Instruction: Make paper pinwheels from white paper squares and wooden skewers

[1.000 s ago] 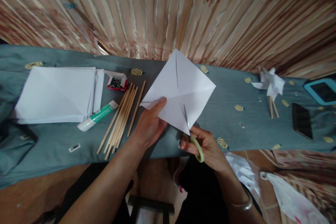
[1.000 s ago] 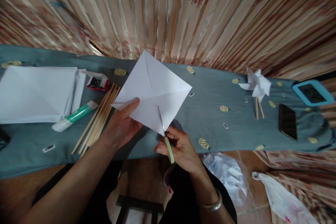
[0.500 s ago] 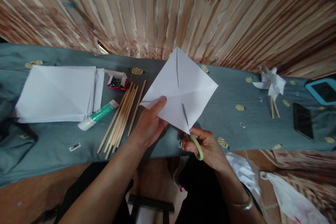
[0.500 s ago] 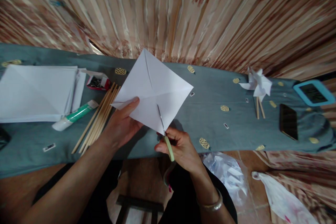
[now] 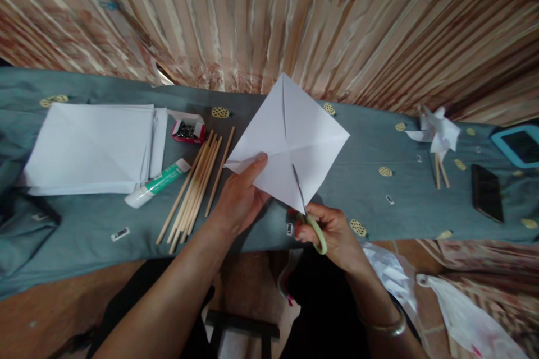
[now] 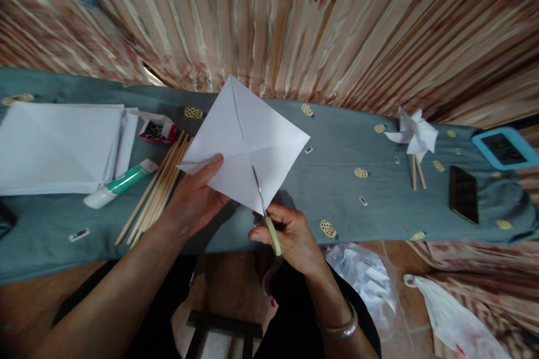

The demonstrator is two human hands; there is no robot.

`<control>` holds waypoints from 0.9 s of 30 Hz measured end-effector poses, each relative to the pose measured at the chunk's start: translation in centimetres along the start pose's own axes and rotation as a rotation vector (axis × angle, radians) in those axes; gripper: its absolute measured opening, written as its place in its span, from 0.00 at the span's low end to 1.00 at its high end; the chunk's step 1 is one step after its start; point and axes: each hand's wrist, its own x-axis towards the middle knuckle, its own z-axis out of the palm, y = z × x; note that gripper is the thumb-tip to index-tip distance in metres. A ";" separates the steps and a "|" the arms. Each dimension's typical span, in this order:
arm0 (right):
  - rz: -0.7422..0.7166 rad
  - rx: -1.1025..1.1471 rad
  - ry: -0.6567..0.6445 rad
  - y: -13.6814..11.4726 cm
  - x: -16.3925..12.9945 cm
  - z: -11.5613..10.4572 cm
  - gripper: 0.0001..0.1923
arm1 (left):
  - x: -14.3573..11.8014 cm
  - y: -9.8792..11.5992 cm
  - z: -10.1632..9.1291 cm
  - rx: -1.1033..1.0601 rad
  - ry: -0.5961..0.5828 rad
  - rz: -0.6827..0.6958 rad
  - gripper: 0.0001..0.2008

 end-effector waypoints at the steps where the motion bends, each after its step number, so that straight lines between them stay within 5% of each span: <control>1: 0.006 0.009 0.001 0.0 0.0 0.0 0.19 | 0.0 0.0 0.0 0.003 0.001 0.001 0.07; 27: 0.007 0.006 0.012 -0.2 0.0 0.1 0.18 | -0.1 0.0 0.1 0.000 0.029 -0.005 0.06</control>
